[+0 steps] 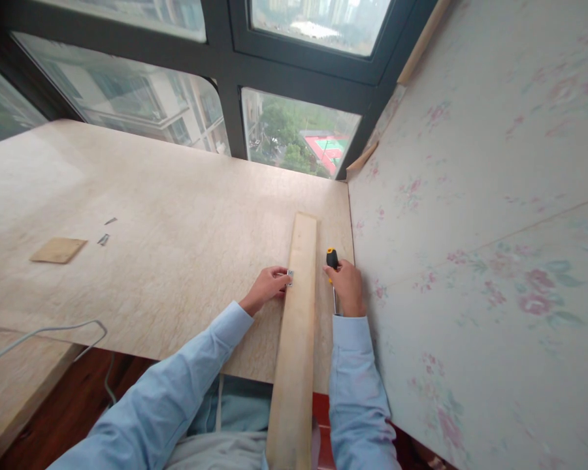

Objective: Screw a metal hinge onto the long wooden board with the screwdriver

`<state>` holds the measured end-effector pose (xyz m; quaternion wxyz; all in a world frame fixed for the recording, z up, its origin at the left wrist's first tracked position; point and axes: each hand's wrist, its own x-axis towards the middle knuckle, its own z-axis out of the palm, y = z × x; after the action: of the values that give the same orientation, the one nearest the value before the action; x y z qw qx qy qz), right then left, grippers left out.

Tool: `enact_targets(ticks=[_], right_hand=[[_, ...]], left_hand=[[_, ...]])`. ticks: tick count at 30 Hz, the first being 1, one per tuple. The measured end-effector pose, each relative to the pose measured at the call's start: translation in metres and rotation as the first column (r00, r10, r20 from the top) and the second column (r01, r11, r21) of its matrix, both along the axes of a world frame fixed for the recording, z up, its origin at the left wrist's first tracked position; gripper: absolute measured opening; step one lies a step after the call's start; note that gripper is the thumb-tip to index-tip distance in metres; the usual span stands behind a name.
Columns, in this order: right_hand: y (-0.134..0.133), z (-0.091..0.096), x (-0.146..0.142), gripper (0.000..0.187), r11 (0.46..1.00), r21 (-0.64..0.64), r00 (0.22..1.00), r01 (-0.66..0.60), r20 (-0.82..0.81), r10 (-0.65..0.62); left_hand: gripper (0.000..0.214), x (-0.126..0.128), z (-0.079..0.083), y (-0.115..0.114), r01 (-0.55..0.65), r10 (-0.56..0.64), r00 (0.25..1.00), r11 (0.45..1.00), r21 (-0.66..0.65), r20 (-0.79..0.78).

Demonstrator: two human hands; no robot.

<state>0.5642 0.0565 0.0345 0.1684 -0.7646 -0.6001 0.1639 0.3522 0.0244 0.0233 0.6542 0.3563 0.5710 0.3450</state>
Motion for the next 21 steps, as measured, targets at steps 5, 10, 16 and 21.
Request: enact_targets(ticks=[5,10,16,21], right_hand=[[0.003,-0.006,0.001,0.032,1.000,-0.029,1.000,0.006,0.016,-0.005],[0.005,-0.012,0.000,0.039,1.000,0.011,0.999,-0.027,0.040,0.026],[-0.011,-0.008,-0.003,0.059,0.999,0.037,0.990,-0.032,0.140,0.026],[-0.030,0.016,-0.017,0.065,0.988,0.153,0.979,-0.012,0.202,-0.020]], left_hand=[[0.020,0.000,-0.002,0.000,0.006,-0.005,1.000,1.000,0.018,-0.030],[0.023,0.000,-0.005,0.000,0.020,-0.019,0.998,0.999,0.034,-0.052],[0.021,0.000,-0.014,0.001,0.025,-0.017,0.997,0.995,0.098,-0.081],[0.022,0.001,-0.019,0.001,0.043,-0.022,0.991,0.987,0.154,-0.136]])
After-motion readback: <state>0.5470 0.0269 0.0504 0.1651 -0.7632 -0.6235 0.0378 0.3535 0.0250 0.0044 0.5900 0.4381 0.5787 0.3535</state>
